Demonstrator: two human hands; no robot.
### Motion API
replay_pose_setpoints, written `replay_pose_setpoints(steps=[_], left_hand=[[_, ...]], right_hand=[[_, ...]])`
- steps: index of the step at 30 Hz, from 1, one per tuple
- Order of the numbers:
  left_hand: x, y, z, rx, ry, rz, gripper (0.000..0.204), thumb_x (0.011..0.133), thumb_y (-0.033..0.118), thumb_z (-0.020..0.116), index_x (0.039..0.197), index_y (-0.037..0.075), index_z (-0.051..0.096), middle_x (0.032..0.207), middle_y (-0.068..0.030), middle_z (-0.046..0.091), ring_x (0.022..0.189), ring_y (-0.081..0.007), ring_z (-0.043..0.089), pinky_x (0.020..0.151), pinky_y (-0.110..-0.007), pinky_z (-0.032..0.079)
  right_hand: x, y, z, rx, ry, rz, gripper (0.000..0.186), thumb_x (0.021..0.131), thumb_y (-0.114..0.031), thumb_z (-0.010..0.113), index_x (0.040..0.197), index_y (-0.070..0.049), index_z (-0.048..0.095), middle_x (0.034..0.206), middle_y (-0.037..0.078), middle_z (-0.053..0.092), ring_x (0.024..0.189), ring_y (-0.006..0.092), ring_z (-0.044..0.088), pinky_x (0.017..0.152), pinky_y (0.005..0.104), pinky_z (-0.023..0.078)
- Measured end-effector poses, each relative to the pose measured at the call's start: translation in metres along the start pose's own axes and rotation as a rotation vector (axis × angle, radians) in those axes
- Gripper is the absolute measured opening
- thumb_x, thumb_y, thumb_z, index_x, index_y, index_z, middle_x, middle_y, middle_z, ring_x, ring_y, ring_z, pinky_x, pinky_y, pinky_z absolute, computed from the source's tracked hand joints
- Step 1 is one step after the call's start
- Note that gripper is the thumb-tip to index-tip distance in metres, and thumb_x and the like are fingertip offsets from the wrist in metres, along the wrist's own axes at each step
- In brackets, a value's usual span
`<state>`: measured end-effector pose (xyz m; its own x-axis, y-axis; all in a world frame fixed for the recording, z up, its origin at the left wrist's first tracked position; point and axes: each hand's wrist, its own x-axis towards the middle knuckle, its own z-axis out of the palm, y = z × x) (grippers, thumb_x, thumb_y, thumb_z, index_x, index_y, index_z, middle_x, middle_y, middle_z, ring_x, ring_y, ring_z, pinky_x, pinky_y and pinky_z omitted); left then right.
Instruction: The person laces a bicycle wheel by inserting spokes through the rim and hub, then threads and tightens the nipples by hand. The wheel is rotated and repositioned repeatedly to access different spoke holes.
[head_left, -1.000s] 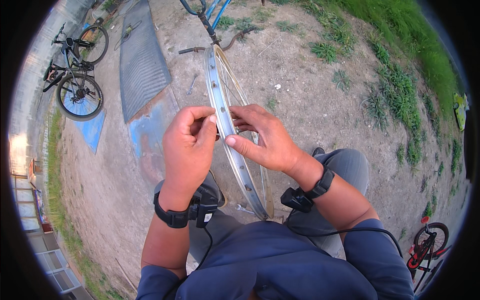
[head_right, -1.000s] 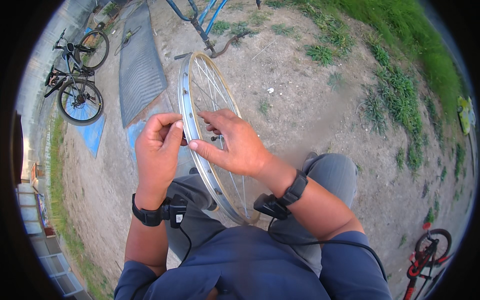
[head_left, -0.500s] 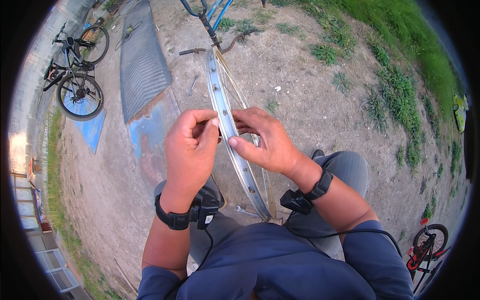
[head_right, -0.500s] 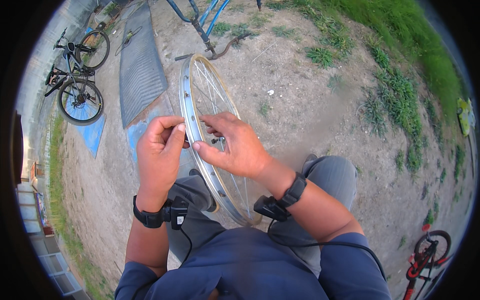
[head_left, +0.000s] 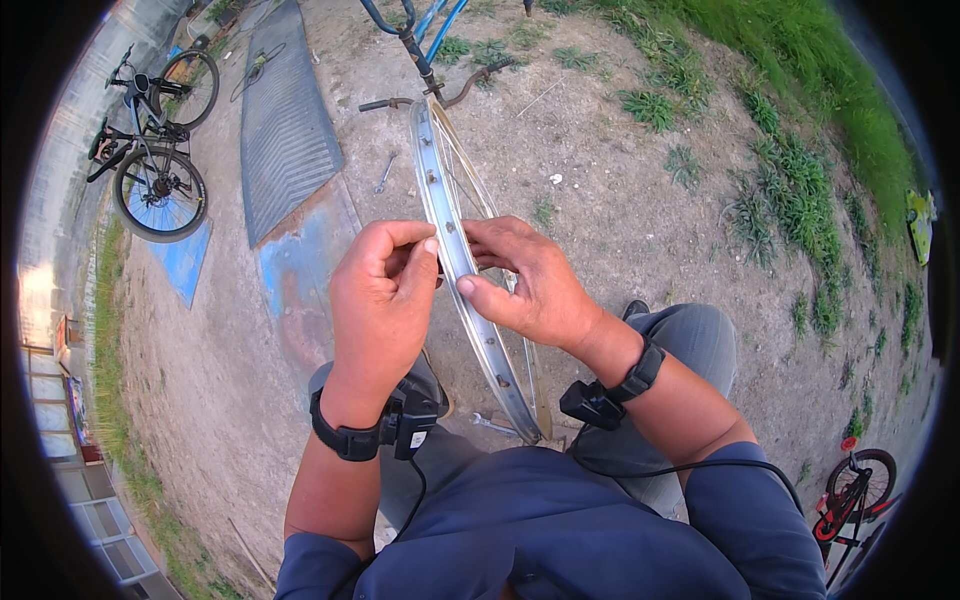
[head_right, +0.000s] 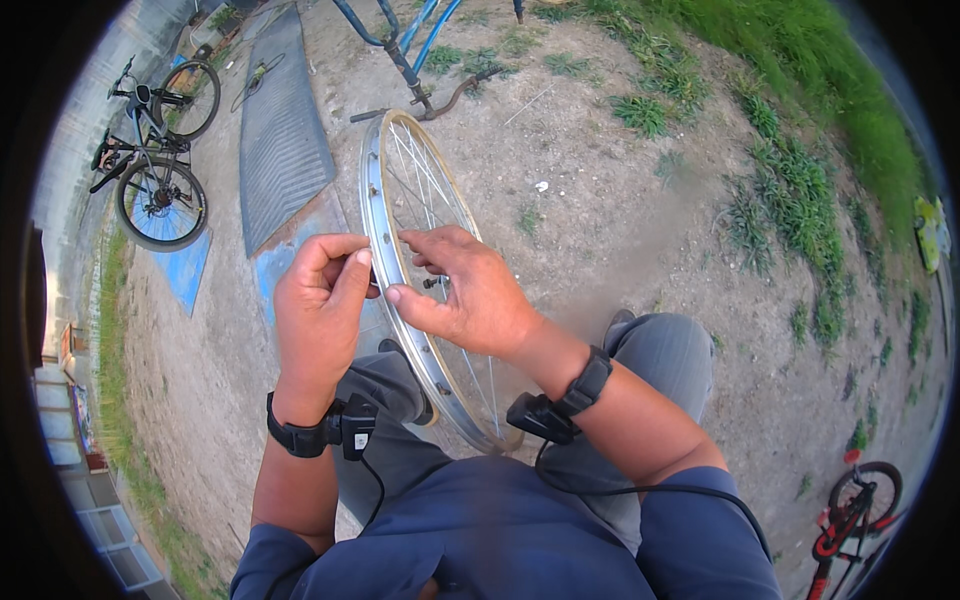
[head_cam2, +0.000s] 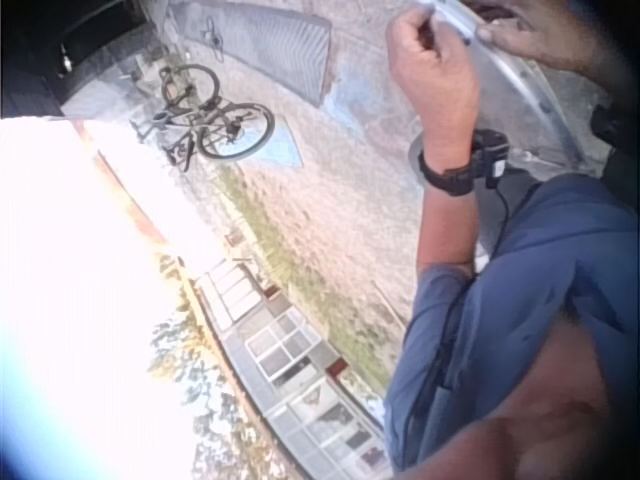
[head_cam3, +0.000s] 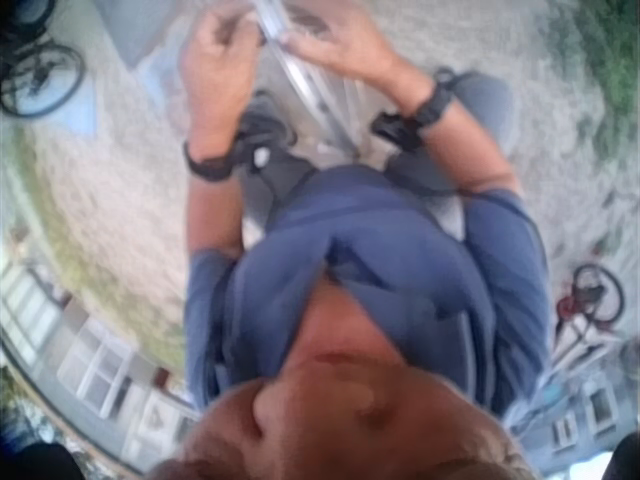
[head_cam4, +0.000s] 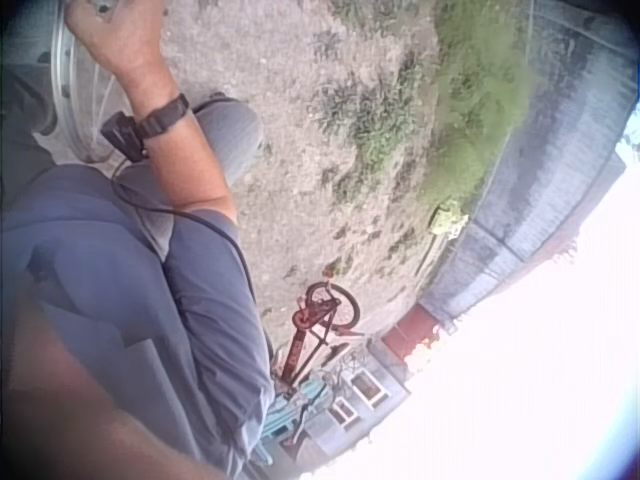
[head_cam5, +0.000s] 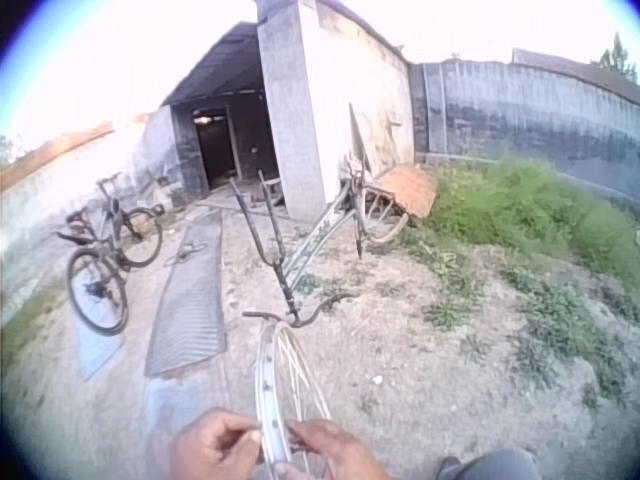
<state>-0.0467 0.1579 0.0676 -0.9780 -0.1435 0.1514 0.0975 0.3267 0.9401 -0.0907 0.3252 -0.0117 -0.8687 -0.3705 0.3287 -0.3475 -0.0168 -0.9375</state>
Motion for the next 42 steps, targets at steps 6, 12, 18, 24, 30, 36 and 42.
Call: replay_pose_setpoints(steps=[6, 12, 18, 24, 30, 36, 42], left_hand=[[0.001, -0.001, -0.001, 0.026, -0.004, 0.007, 0.009, 0.1, 0.002, 0.064, 0.108, -0.003, 0.066, 0.094, -0.0061, 0.073, 0.084, -0.0081, 0.069, 0.073, -0.025, 0.056], [0.002, -0.002, -0.002, 0.003, -0.018, 0.0, 0.009, 0.1, 0.002, 0.064, 0.108, -0.003, 0.066, 0.093, -0.0061, 0.073, 0.083, -0.0083, 0.07, 0.073, -0.025, 0.056], [0.005, -0.001, -0.005, 0.042, -0.063, 0.006, 0.012, 0.103, 0.007, 0.064, 0.112, -0.002, 0.066, 0.094, -0.0044, 0.072, 0.081, -0.008, 0.067, 0.072, -0.025, 0.056], [0.014, 0.01, -0.015, 0.105, -0.131, 0.004, 0.009, 0.1, 0.003, 0.065, 0.106, -0.003, 0.067, 0.097, -0.0079, 0.071, 0.084, -0.0123, 0.072, 0.072, -0.027, 0.057], [0.034, 0.031, -0.025, 0.432, -0.274, 0.211, 0.007, 0.094, 0.004, 0.069, 0.101, 0.001, 0.07, 0.091, -0.0115, 0.064, 0.083, -0.0249, 0.068, 0.072, -0.034, 0.052], [0.052, 0.04, -0.02, 0.673, -0.359, 0.338, 0.006, 0.09, 0.007, 0.072, 0.094, 0.002, 0.07, 0.088, -0.0137, 0.059, 0.084, -0.0327, 0.062, 0.074, -0.042, 0.048], [0.059, 0.046, -0.014, 0.737, -0.386, 0.243, 0.011, 0.09, 0.012, 0.072, 0.092, 0.001, 0.072, 0.09, -0.0149, 0.063, 0.084, -0.0337, 0.064, 0.074, -0.043, 0.049]], right_hand=[[-0.001, 0.001, 0.0, -0.013, -0.004, -0.007, 0.067, 0.086, -0.035, 0.078, 0.137, 0.006, 0.061, 0.112, 0.023, 0.066, 0.101, 0.0309, 0.07, 0.088, 0.038, 0.06], [-0.002, 0.005, 0.003, 0.081, 0.01, 0.03, 0.066, 0.087, -0.034, 0.078, 0.138, 0.004, 0.062, 0.117, 0.023, 0.065, 0.103, 0.0296, 0.07, 0.091, 0.0373, 0.059], [-0.002, 0.003, 0.005, 0.134, 0.025, 0.078, 0.063, 0.086, -0.029, 0.078, 0.137, 0.004, 0.062, 0.121, 0.022, 0.064, 0.108, 0.0301, 0.07, 0.094, 0.0379, 0.059], [-0.002, -0.002, 0.004, 0.218, 0.04, 0.123, 0.066, 0.086, -0.028, 0.079, 0.137, 0.008, 0.058, 0.121, 0.024, 0.064, 0.113, 0.0306, 0.069, 0.101, 0.0388, 0.057], [-0.002, -0.002, 0.005, 0.208, 0.051, 0.179, 0.069, 0.085, -0.029, 0.08, 0.136, 0.01, 0.055, 0.124, 0.025, 0.064, 0.116, 0.0302, 0.068, 0.102, 0.0394, 0.056], [-0.001, -0.005, 0.003, 0.203, 0.056, 0.192, 0.071, 0.084, -0.029, 0.081, 0.137, 0.01, 0.054, 0.124, 0.024, 0.064, 0.117, 0.0293, 0.068, 0.103, 0.0391, 0.056], [-0.001, -0.006, 0.001, 0.229, 0.019, 0.194, 0.066, 0.088, -0.021, 0.077, 0.141, 0.009, 0.05, 0.129, 0.021, 0.061, 0.121, 0.0259, 0.064, 0.109, 0.0398, 0.051]])
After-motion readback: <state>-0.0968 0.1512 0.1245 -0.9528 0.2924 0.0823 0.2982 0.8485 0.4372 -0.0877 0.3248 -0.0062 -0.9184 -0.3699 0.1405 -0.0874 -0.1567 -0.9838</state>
